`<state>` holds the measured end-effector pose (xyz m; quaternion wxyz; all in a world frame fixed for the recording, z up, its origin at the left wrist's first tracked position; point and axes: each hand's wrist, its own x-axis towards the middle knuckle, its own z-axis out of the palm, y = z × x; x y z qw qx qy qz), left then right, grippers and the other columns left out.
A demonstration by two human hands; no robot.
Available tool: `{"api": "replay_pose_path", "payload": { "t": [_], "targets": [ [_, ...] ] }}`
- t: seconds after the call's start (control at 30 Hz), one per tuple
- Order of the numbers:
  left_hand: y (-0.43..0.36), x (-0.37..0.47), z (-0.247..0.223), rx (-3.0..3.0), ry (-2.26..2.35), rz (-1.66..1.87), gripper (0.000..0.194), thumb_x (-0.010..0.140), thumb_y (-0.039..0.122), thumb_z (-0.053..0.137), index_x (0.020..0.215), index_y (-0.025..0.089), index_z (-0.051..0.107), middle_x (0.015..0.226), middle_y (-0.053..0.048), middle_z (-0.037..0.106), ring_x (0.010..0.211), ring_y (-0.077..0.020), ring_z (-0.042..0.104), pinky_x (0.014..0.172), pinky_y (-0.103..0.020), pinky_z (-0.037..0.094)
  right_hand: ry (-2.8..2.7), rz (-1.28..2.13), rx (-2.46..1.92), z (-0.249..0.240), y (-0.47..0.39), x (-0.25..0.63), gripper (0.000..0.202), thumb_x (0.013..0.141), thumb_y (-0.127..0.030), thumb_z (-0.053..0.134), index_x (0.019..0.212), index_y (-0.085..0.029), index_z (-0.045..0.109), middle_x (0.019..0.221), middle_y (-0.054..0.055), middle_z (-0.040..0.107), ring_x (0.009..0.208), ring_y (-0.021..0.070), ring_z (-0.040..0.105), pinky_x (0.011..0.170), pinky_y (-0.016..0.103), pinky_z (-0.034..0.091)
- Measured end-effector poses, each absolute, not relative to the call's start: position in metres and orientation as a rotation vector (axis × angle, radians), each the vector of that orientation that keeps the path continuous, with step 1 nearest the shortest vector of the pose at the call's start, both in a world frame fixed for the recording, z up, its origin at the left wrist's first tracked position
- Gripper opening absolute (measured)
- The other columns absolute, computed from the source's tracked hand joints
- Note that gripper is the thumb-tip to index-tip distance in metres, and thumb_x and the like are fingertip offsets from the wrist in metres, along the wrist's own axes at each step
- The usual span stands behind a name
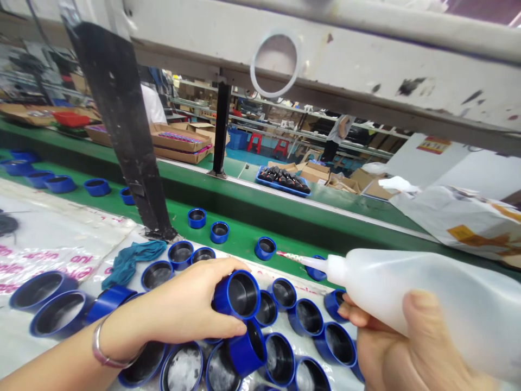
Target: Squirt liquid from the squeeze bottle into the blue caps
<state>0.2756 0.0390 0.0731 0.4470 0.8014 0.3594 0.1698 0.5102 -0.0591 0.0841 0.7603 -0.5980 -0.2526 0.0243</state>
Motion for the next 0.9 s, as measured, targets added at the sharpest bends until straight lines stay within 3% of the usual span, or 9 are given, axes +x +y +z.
{"api": "replay_pose_path", "payload": {
  "t": [0.1, 0.27, 0.47, 0.57, 0.77, 0.9],
  "targets": [
    [0.039, 0.275, 0.072, 2.001, 0.902, 0.413, 0.06, 0.075, 0.036, 0.087, 0.131, 0.032, 0.067, 0.131, 0.004, 0.072, 0.122, -0.0247, 0.066, 0.109, -0.033, 0.05, -0.454, 0.02, -1.36, 0.088, -0.057, 0.505, 0.041, 0.073, -0.05, 0.092, 0.087, -0.017, 0.072, 0.095, 0.009, 0.07, 0.072, 0.0187, 0.064, 0.052, 0.022, 0.056],
    [0.04, 0.275, 0.071, 2.016, 0.897, 0.413, 0.059, 0.076, 0.033, 0.087, 0.131, 0.032, 0.067, 0.13, 0.004, 0.073, 0.119, -0.0241, 0.068, 0.106, -0.033, 0.052, -0.477, 0.095, -1.243, 0.092, -0.052, 0.5, 0.045, 0.065, -0.045, 0.096, 0.086, -0.016, 0.068, 0.088, 0.009, 0.068, 0.061, 0.0221, 0.064, 0.044, 0.029, 0.056],
    [0.04, 0.276, 0.074, 2.031, 0.891, 0.409, 0.057, 0.076, 0.032, 0.086, 0.129, 0.032, 0.068, 0.128, 0.004, 0.073, 0.118, -0.024, 0.068, 0.106, -0.033, 0.052, -0.646, 0.091, -1.144, 0.087, -0.054, 0.51, 0.025, 0.081, -0.035, 0.087, 0.086, -0.017, 0.07, 0.071, 0.003, 0.062, 0.046, 0.0196, 0.057, 0.035, 0.03, 0.047],
    [0.04, 0.275, 0.074, 2.033, 0.908, 0.4, 0.056, 0.076, 0.032, 0.085, 0.13, 0.032, 0.068, 0.128, 0.004, 0.073, 0.117, -0.0244, 0.068, 0.107, -0.034, 0.052, -0.681, 0.076, -1.235, 0.089, -0.056, 0.507, 0.039, 0.083, -0.045, 0.089, 0.075, -0.014, 0.067, 0.061, 0.003, 0.058, 0.045, 0.0179, 0.055, 0.035, 0.027, 0.039],
    [0.044, 0.273, 0.073, 1.999, 0.929, 0.414, 0.055, 0.076, 0.036, 0.085, 0.129, 0.03, 0.068, 0.134, 0.001, 0.071, 0.123, -0.0277, 0.066, 0.106, -0.037, 0.053, -0.601, 0.227, -1.278, 0.09, -0.058, 0.499, 0.049, 0.066, -0.049, 0.1, 0.067, -0.012, 0.069, 0.063, 0.006, 0.062, 0.049, 0.0167, 0.057, 0.049, 0.027, 0.051],
    [0.046, 0.272, 0.072, 1.974, 0.927, 0.423, 0.056, 0.076, 0.035, 0.085, 0.13, 0.029, 0.069, 0.13, 0.002, 0.073, 0.119, -0.0261, 0.068, 0.102, -0.035, 0.054, -0.587, 0.3, -1.23, 0.083, -0.054, 0.495, 0.048, 0.054, -0.039, 0.105, 0.073, -0.013, 0.069, 0.067, 0.007, 0.065, 0.046, 0.0177, 0.058, 0.042, 0.025, 0.05]
  ]
}}
